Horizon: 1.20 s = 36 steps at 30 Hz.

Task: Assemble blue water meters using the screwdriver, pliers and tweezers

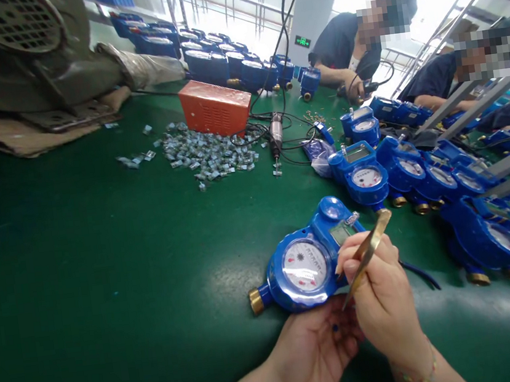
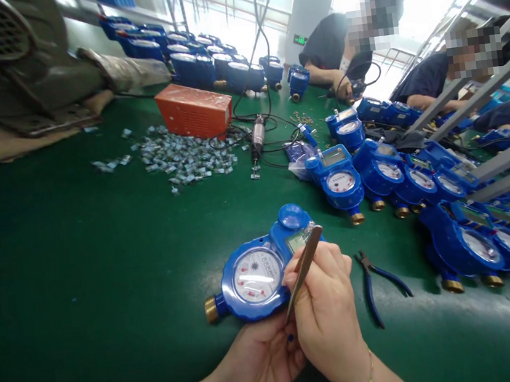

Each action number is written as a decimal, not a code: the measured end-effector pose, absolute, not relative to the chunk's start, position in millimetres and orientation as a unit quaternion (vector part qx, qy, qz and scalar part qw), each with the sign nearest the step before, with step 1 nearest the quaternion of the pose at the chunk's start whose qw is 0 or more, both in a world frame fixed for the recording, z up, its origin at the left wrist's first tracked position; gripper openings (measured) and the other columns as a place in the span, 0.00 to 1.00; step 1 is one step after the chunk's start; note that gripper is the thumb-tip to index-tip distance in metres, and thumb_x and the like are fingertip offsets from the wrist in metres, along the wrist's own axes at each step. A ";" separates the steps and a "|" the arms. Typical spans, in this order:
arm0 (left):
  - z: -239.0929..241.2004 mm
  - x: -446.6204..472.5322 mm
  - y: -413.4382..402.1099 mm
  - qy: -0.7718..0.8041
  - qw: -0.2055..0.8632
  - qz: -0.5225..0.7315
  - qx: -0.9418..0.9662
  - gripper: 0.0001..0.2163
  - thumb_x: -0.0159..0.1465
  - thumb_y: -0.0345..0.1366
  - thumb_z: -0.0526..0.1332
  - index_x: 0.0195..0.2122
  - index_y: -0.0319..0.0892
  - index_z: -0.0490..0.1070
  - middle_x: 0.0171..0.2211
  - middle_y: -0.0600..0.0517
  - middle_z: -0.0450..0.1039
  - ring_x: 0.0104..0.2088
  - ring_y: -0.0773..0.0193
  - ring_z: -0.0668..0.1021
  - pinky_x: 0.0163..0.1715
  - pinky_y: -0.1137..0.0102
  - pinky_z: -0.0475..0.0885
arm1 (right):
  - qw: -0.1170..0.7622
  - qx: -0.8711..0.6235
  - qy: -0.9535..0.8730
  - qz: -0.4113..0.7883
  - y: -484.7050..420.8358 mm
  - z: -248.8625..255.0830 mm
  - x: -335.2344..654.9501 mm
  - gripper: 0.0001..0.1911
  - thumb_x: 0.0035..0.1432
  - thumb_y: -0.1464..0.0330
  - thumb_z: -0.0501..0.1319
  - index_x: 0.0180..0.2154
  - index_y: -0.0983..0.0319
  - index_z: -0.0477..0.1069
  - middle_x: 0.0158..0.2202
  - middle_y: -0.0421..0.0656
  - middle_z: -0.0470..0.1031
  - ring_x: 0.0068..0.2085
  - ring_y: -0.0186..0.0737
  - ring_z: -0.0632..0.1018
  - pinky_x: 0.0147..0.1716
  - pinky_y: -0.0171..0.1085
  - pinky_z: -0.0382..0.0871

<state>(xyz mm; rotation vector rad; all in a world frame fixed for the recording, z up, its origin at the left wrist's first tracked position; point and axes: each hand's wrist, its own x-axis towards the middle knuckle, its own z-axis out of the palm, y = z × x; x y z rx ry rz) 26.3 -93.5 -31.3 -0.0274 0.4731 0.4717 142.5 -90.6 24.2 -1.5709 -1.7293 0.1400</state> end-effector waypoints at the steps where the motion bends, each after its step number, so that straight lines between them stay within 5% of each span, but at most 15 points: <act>1: -30.9 27.9 -93.7 0.229 0.943 0.241 -0.023 0.07 0.63 0.33 0.59 0.36 0.36 0.75 0.31 0.51 0.73 0.30 0.71 0.74 0.34 0.76 0.68 | 0.394 -0.619 -0.677 0.052 -91.3 23.5 142.6 0.10 0.59 0.75 0.51 0.30 0.59 0.66 0.35 0.39 0.68 0.40 0.39 0.67 0.39 0.41 0.56; 11: -23.9 32.4 -91.8 0.222 0.938 0.265 -0.009 0.09 0.64 0.31 0.58 0.44 0.38 0.73 0.44 0.47 0.74 0.35 0.71 0.74 0.43 0.73 0.70 | 0.403 -0.633 -0.660 0.036 -92.7 23.9 142.3 0.10 0.59 0.76 0.51 0.29 0.60 0.67 0.35 0.41 0.69 0.40 0.40 0.67 0.40 0.42 0.58; 36: -35.2 29.5 -94.4 0.223 0.937 0.267 -0.045 0.07 0.63 0.29 0.58 0.36 0.32 0.75 0.34 0.47 0.75 0.37 0.66 0.76 0.43 0.72 0.71 | 0.490 -0.531 -0.691 -0.010 -102.1 10.8 154.7 0.13 0.64 0.66 0.48 0.31 0.58 0.68 0.35 0.42 0.67 0.42 0.44 0.69 0.41 0.49 0.62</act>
